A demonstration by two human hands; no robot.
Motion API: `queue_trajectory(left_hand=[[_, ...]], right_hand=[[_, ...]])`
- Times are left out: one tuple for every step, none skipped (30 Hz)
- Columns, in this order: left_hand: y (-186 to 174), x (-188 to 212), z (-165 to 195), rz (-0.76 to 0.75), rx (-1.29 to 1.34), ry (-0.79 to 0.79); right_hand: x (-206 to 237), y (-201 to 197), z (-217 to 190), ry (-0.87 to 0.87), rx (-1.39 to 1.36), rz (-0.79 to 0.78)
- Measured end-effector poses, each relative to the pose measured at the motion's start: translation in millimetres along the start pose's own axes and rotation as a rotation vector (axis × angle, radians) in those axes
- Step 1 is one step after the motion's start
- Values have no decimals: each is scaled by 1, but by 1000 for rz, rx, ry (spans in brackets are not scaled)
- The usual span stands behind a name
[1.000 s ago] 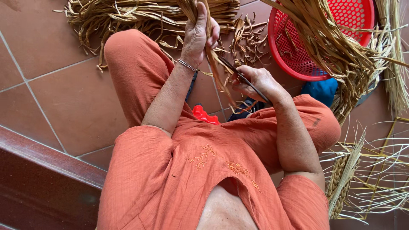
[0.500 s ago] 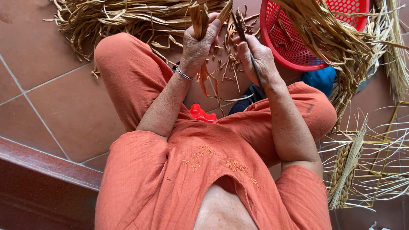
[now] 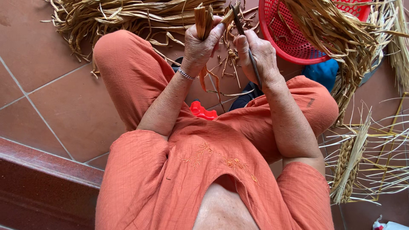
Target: The person sits on a tiled floor and uses shears to trim dried plant stems. They hold the stems in one hand and cut them into smaller pieces with the shears, placing the cut pieces into a red basket.
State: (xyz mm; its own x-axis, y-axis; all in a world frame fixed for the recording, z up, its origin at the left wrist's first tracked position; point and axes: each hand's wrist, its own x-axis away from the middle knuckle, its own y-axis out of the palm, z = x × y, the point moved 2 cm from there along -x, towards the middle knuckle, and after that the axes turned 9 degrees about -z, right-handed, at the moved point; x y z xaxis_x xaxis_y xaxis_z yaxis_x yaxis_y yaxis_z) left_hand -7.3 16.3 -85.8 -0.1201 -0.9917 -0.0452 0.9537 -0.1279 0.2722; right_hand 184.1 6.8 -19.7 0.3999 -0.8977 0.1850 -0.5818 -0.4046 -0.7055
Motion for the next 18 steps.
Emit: queue_trajectory(left_hand=[[0, 0, 0, -8, 20, 7], [-1, -1, 0, -15, 40, 13], [-2, -1, 0, -22, 61, 18], [-3, -1, 0, -19, 51, 14], [-3, -1, 0, -16, 42, 10], [-4, -1, -1, -11, 32, 7], [-4, 0, -2, -22, 38, 15], [-3, 0, -3, -32, 43, 22], [-2, 1, -4, -44, 48, 26], [-2, 2, -6, -50, 33, 10], [-2, 2, -7, -59, 19, -4], [-2, 3, -8, -69, 4, -17], [-2, 3, -9, -77, 19, -22], [-3, 2, -9, -84, 34, -25], [-4, 2, -9, -90, 48, -27], [-4, 1, -9, -99, 42, -12], [-5, 0, -9, -107, 35, 2], [-5, -1, -9, -117, 28, 14]], right_hand=[[0, 1, 1, 8, 5, 1], [1, 2, 1, 11, 21, 6], [1, 2, 1, 14, 37, 9], [1, 3, 0, 17, 53, 12], [1, 3, 0, 25, 80, 11], [1, 2, 0, 32, 106, 10], [1, 2, -1, 38, 131, 7], [0, 1, -1, 2, 94, 13], [0, -1, -2, -31, 55, 17], [0, -2, -2, -62, 16, 23], [0, -2, -2, -44, 4, 16], [0, -3, -1, -27, -7, 10], [1, -3, 0, -11, -18, 3], [1, -3, 1, -3, -24, 1], [1, -3, 2, 3, -29, -1], [0, -2, 3, 9, -35, -4], [-1, -1, 4, -8, -74, 9], [-1, 0, 5, -22, -115, 22]])
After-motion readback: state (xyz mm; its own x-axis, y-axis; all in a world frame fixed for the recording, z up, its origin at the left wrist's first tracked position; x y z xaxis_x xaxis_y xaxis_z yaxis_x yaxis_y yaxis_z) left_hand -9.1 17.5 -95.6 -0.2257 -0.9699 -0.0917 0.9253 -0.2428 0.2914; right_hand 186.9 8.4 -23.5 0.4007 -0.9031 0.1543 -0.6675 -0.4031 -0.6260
